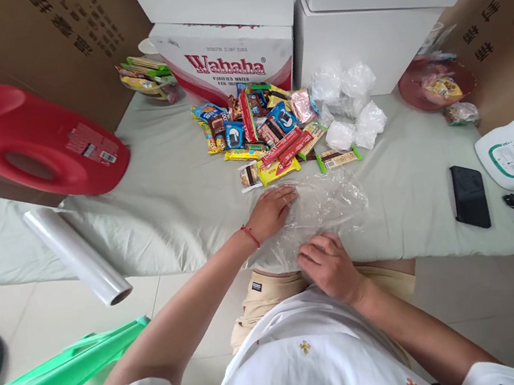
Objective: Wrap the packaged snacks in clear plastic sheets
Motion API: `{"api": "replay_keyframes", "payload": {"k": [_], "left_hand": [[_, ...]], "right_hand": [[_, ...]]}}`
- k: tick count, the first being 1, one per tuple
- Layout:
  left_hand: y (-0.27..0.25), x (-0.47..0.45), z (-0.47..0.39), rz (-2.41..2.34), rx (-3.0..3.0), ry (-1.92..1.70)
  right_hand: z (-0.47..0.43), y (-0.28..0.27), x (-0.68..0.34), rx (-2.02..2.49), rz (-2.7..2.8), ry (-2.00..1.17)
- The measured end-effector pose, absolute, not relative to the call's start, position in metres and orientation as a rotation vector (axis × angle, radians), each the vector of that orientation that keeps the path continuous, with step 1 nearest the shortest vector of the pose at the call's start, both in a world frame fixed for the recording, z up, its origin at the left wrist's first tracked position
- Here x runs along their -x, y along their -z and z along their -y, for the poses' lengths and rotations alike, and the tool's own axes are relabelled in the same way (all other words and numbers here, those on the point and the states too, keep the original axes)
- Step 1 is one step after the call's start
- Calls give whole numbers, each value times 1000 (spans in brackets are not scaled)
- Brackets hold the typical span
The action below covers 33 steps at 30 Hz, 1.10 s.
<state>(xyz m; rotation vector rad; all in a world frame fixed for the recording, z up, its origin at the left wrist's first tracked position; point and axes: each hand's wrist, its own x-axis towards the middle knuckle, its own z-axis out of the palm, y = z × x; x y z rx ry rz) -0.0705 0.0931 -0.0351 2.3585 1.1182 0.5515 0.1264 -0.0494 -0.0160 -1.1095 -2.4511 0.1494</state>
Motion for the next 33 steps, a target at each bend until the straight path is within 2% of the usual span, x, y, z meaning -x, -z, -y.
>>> {"api": "replay_keyframes", "payload": {"k": [3, 6, 11, 15, 19, 23, 27, 33], "left_hand": [[28, 72, -100, -1106, -2289, -559], [14, 64, -99, -1206, -2293, -407], [-1, 39, -71, -1464, -2437, -269], [11, 45, -46, -1525, -2445, -404], [27, 79, -39, -1544, -2438, -474], [31, 103, -41, -1487, -2440, -468], [30, 104, -43, -1500, -2445, -479], [28, 103, -41, -1538, -2469, -412]], "right_hand": [[68, 19, -110, 1111, 2486, -188], [74, 19, -95, 1094, 2590, -239], [63, -11, -91, 1021, 2500, -412], [46, -23, -121, 1320, 2311, -336], [43, 4, -183, 1732, 2252, -197], [33, 6, -235, 1787, 2245, -307], [-35, -24, -224, 1756, 2239, -168], [-177, -46, -141, 1497, 2678, 132]]}}
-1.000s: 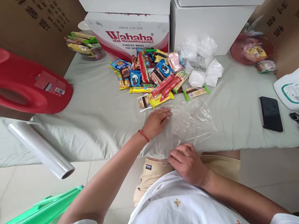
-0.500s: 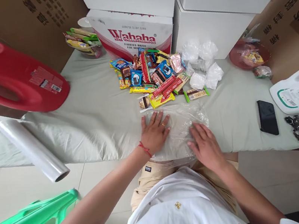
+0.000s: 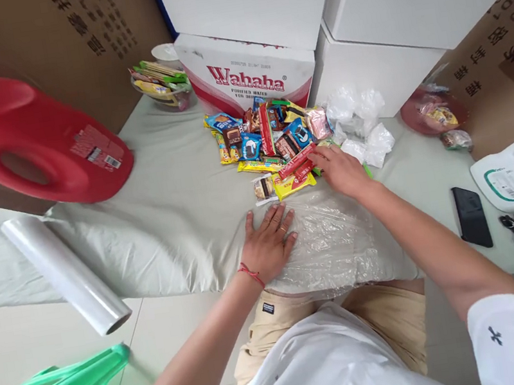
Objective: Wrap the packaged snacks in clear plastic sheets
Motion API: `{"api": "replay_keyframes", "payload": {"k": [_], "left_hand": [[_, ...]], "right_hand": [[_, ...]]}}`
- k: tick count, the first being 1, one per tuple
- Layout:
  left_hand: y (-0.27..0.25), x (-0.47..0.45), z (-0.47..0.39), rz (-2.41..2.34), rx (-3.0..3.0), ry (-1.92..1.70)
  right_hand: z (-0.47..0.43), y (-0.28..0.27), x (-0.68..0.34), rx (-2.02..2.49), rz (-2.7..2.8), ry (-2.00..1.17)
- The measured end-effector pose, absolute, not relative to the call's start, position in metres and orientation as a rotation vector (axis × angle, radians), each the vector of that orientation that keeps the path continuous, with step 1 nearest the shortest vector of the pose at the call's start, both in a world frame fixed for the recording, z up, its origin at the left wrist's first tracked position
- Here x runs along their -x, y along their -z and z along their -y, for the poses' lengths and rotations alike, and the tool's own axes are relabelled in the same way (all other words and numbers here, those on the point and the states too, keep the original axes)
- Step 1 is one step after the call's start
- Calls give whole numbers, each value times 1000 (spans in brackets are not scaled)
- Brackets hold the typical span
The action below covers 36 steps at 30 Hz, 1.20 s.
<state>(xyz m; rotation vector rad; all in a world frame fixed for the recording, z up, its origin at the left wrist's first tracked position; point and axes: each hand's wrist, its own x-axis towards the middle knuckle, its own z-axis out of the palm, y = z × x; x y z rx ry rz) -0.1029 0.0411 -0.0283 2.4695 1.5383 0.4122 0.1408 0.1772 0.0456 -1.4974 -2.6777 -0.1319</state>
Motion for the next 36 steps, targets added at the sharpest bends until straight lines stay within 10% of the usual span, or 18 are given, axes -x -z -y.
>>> {"api": "replay_keyframes", "payload": {"k": [23, 36], "left_hand": [[28, 105, -38, -1559, -2412, -501], [25, 105, -40, -1569, -2416, -414]], "right_hand": [[-212, -78, -123, 1608, 2948, 216], [-69, -66, -125, 1557, 3103, -506]]}}
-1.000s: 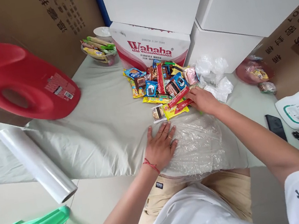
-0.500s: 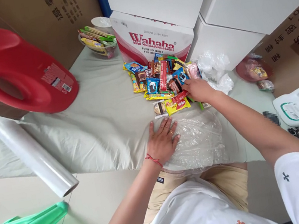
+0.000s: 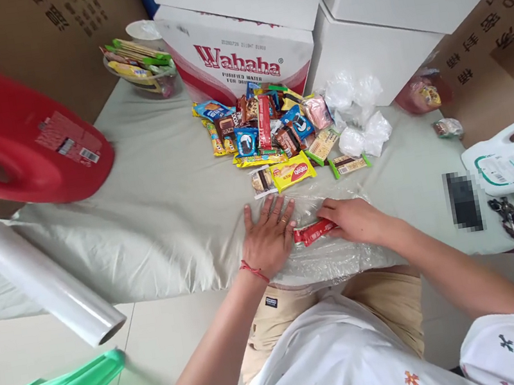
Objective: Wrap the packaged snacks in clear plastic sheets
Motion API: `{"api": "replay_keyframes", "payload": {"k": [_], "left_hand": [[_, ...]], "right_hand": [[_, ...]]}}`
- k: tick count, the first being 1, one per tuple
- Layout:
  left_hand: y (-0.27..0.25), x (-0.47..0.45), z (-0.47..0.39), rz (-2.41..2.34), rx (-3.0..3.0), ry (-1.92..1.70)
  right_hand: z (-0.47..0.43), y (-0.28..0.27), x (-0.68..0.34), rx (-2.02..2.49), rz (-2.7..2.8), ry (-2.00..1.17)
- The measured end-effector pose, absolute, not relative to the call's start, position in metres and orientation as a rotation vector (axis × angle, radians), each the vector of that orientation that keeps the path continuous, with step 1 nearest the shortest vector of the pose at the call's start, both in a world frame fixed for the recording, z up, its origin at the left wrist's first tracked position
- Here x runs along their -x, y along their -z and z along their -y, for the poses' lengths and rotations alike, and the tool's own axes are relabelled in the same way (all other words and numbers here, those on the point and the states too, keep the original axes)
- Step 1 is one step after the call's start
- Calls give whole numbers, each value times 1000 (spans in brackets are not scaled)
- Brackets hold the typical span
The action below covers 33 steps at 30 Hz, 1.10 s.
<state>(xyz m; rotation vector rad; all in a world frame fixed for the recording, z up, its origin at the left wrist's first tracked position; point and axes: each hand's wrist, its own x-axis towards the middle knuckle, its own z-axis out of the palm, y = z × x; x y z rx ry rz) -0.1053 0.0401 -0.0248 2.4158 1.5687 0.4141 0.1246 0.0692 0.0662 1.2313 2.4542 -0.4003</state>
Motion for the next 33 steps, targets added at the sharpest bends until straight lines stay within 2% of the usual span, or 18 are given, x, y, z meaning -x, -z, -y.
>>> {"api": "replay_keyframes", "payload": {"k": [8, 22, 33], "left_hand": [[27, 107, -41, -1589, -2444, -379], [23, 105, -41, -1626, -2432, -297], [26, 104, -42, -1649, -2358, -315]], "right_hand": [[-63, -58, -129, -1356, -2500, 471], [-65, -57, -128, -1236, -2580, 410], [-64, -45, -130, -1343, -2629, 485]]}}
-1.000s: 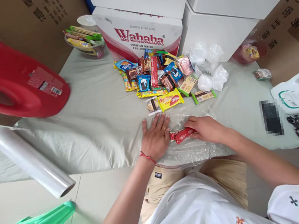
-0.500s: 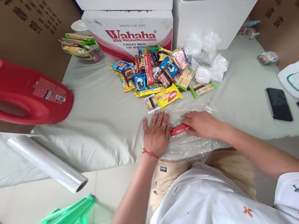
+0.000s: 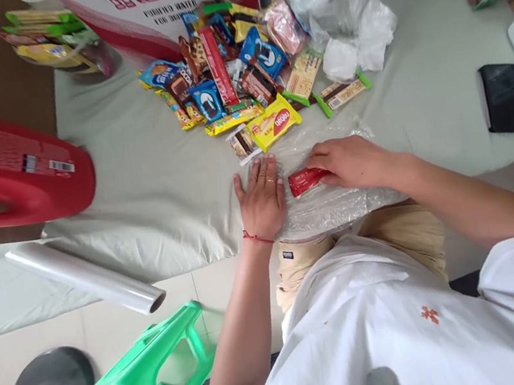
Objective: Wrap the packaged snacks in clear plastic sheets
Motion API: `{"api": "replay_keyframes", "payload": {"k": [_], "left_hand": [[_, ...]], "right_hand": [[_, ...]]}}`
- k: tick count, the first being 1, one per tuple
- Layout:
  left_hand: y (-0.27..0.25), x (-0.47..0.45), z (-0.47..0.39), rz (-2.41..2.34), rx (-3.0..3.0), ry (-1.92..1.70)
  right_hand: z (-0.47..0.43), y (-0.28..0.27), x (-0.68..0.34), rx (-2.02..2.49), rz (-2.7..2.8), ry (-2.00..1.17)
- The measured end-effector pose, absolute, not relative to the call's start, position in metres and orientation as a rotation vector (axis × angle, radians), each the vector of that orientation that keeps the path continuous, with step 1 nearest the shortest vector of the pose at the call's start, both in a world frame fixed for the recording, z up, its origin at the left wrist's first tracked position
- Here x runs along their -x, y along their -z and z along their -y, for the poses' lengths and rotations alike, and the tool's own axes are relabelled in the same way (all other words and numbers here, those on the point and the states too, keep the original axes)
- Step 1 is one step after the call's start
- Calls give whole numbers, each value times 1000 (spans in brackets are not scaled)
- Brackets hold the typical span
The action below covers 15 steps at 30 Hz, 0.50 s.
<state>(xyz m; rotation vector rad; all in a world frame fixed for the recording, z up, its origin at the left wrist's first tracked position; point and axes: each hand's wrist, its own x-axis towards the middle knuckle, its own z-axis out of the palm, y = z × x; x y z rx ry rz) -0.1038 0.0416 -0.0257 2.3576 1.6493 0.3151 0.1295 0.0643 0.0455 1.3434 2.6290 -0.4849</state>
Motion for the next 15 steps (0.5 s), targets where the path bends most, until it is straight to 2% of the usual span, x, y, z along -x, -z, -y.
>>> {"api": "replay_keyframes", "payload": {"k": [15], "left_hand": [[27, 104, -42, -1635, -2337, -304]], "right_hand": [[-60, -29, -127, -1404, -2649, 529]]}}
